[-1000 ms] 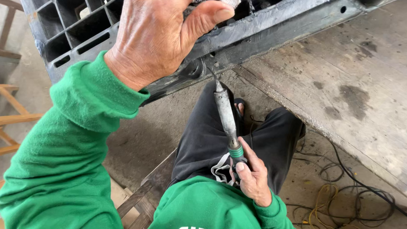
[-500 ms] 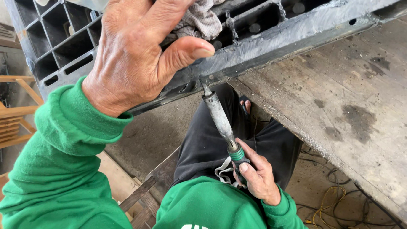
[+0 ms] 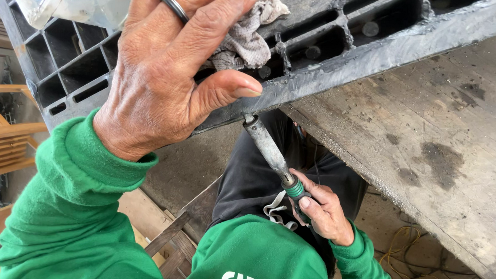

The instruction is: The person repairs a plastic pallet by heating the edges with a tool and smoothing the plastic with a cloth and their hands.

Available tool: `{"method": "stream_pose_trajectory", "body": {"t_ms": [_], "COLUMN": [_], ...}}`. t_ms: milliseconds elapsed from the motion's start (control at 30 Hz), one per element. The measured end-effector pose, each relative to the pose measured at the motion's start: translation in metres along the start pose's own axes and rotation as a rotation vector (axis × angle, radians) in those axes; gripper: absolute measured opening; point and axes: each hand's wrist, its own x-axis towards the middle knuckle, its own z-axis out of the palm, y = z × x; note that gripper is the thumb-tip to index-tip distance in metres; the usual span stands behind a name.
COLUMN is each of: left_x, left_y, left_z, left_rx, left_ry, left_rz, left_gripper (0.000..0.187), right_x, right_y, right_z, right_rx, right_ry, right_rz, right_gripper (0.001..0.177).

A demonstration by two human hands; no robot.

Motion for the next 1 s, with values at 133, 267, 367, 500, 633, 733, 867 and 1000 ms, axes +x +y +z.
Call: {"method": "stream_pose_trajectory", "body": {"t_ms": [133, 267, 367, 500, 633, 733, 867, 1000], "left_x": [0.0, -0.001, -0.001, -0.001, -0.003, -0.006, -0.008, -0.009], "left_y": [-0.001, 0.001, 0.0, 0.001, 0.002, 0.004, 0.002, 0.002], "left_z": [0.0, -0.001, -0.001, -0.002, -0.002, -0.001, 0.004, 0.009], "left_rx": [0.004, -0.003, 0.002, 0.004, -0.002, -0.017, -0.012, -0.033], "left_ry": [0.0, -0.016, -0.016, -0.014, -0.013, 0.005, 0.023, 0.059], "left_rz": [0.0, -0.004, 0.006, 0.008, -0.006, -0.022, -0.002, 0.011], "left_gripper": [0.067, 0.065, 0.064, 0.064, 0.066, 0.068, 0.073, 0.075], "right_x": [-0.002, -0.009, -0.011, -0.01, -0.014, -0.015, -0.015, -0.021], "right_y": [-0.001, 0.0, 0.001, 0.0, -0.009, -0.019, -0.027, -0.031], "right_z": [-0.004, -0.002, -0.001, -0.002, -0.005, -0.003, 0.003, 0.011], "right_rx": [-0.024, -0.027, -0.024, -0.055, -0.104, -0.126, -0.097, -0.274], "right_ry": [0.004, 0.012, 0.013, 0.003, 0.0, 0.008, 0.026, 0.045], "right_rz": [0.022, 0.025, 0.033, 0.026, 0.056, 0.087, 0.144, 0.112], "right_gripper": [0.059, 0.059, 0.059, 0.059, 0.059, 0.06, 0.062, 0.061]}}
